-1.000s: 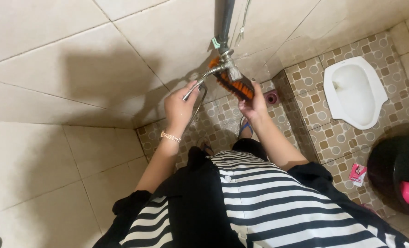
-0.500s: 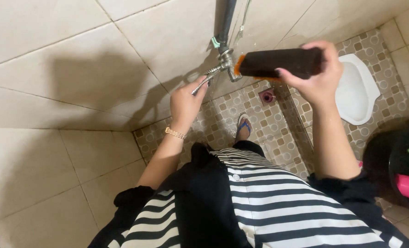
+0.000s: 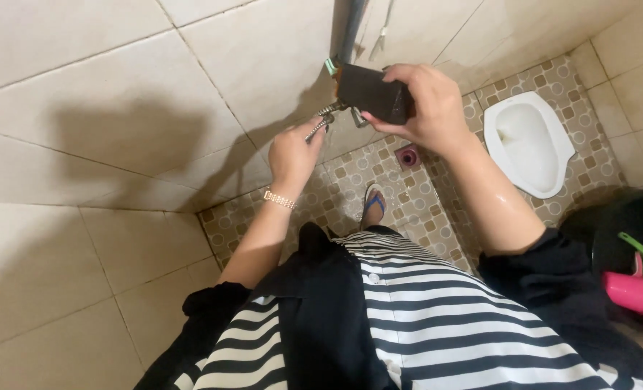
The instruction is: Scrubbing bathroom wall tiles and the floor area around a squat toilet using a brush and rinsing with water.
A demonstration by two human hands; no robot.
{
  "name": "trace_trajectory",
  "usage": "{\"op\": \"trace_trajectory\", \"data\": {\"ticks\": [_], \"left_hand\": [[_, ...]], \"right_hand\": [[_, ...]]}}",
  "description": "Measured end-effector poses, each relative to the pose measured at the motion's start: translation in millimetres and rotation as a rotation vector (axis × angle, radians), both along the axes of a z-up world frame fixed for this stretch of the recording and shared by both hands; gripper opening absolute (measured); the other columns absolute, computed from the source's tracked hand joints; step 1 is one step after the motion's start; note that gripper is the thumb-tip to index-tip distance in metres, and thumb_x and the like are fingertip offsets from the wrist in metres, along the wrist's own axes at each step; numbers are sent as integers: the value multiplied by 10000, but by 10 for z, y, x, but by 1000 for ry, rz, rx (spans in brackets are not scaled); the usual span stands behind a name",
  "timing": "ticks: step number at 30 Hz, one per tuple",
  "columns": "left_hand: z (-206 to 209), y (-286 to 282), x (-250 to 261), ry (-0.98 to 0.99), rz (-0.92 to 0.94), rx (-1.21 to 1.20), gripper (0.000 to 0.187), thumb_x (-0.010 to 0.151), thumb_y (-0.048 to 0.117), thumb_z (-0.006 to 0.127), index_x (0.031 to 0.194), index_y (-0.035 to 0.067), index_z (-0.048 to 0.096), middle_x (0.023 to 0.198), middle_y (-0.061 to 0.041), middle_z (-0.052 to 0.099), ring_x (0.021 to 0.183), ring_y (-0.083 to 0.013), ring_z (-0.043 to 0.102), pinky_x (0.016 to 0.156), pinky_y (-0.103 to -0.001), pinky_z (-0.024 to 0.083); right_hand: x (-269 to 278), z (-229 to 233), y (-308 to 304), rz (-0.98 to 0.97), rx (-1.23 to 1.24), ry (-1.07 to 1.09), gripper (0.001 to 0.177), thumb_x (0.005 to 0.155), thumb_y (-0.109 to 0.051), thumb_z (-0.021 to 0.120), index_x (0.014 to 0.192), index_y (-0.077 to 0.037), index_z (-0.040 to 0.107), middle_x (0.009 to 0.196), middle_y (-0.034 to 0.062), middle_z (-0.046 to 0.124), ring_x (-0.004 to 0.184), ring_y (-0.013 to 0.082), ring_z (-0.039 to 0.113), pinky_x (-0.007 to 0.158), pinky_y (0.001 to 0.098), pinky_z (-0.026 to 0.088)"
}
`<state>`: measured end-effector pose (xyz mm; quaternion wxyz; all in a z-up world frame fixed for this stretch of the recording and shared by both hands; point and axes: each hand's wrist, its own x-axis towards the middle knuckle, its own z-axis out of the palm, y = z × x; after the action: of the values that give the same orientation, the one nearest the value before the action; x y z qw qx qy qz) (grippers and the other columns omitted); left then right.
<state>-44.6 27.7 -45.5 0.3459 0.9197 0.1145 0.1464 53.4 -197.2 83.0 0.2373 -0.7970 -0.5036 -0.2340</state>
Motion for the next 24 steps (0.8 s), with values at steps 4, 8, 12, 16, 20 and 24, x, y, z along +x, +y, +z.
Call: {"op": "trace_trajectory", "data": {"ticks": [4, 8, 12, 16, 20, 24], "left_hand": [[11, -12, 14, -2, 0, 9, 246, 947, 307, 664, 1146, 230, 787, 1102, -80, 780, 691, -184, 703, 447, -333, 511], [17, -27, 26, -16, -26, 27, 234, 958, 297, 657, 1146, 232, 781, 1097, -82, 780, 692, -162, 749, 411, -293, 515], [47, -34, 16, -10, -3, -16, 245, 952, 318, 661, 1149, 236, 781, 1089, -71, 787, 641, -153, 711, 414, -296, 498], [100, -35, -11, -55, -3, -37, 235, 965, 303, 672, 1161, 221, 772, 989, -27, 800, 463, -78, 515, 361, -241, 375], [90, -21, 7, -75, 22, -63, 245, 960, 315, 688, 1173, 233, 774, 859, -27, 790, 495, -96, 530, 372, -263, 380], [154, -18, 57, -50, -2, -55, 256, 975, 323, 668, 1189, 227, 771, 802, 7, 765, 449, -95, 484, 384, -262, 376]], "right_hand": [[-141, 92, -126, 32, -96, -102, 590, 884, -399, 929, 1202, -34, 593, 1095, 150, 714, 879, 273, 703, 726, 378, 600], [-100, 30, -56, 82, -70, -23, 603, 852, -397, 936, 1175, 7, 627, 1118, 159, 726, 969, 276, 733, 798, 372, 620], [71, -104, -62, -65, 49, 4, 609, 875, -407, 920, 1185, -11, 576, 1047, 150, 703, 908, 252, 717, 711, 325, 631], [-46, 32, -99, -317, 257, 99, 560, 871, -242, 966, 1216, -90, 552, 1092, 129, 693, 944, 268, 716, 703, 315, 593], [-226, 73, 4, -335, 211, 243, 569, 856, -282, 934, 1219, -62, 554, 1098, 158, 718, 957, 261, 732, 710, 293, 623], [-43, 2, 68, -425, 171, 234, 510, 910, -314, 899, 1186, -78, 541, 1052, 133, 742, 897, 225, 737, 687, 278, 635]]}}
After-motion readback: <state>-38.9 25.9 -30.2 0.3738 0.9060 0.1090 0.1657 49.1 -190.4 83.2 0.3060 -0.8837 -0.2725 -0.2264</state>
